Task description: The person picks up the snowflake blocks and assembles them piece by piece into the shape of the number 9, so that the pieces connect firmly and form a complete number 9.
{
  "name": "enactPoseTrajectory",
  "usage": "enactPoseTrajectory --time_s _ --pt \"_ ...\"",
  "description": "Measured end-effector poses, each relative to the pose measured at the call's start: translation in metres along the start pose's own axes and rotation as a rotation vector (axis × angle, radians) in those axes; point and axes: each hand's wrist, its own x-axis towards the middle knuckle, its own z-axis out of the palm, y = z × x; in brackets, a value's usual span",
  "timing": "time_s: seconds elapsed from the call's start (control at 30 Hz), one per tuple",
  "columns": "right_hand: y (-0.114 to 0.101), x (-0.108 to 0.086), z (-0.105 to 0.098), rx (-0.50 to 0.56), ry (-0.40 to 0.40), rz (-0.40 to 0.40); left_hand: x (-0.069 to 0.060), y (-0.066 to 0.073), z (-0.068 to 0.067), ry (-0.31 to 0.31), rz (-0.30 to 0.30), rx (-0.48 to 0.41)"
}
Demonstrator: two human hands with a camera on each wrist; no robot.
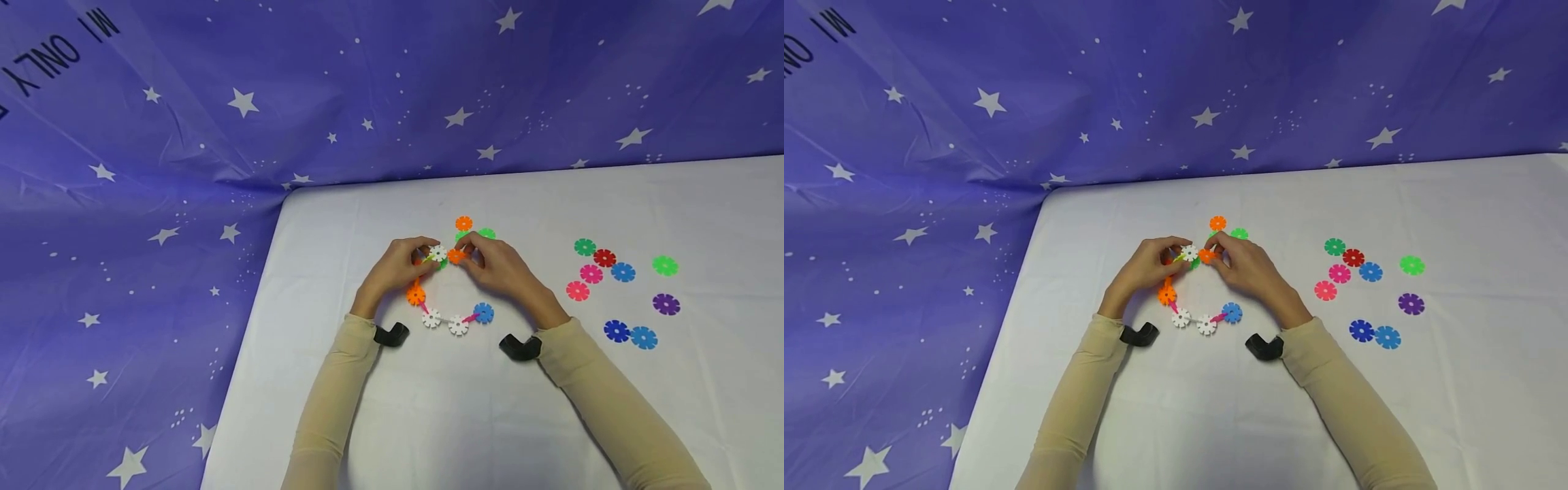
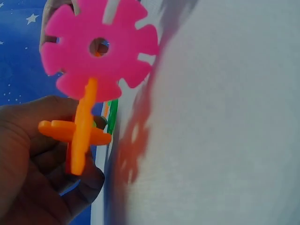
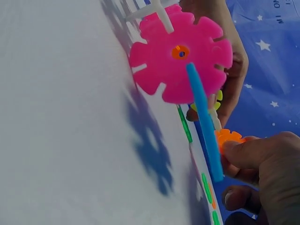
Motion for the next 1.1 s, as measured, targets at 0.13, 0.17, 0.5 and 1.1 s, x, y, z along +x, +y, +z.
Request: enactPoseTrajectory --time_s 0.13,0.17,0.5,1.1 --pt "-0.002 0.000 0.000 -0.011 0.012 -0.014 0.000 0.001 0.000 -0.002 0.002 -0.007" --pt "-0.001 0.000 0.000 -0.013 0.016 -0.019 0.000 0.001 0.000 -0.001 0.006 -0.009" --pt "-0.004 0.000 0.001 -0.030 0.087 -0.091 0.000 0.007 0.000 -0.003 0.025 -0.011" --pt "-0.002 0.000 0.004 -0.011 0.149 -0.123 -0.001 0.011 0.003 0.022 0.049 -0.002"
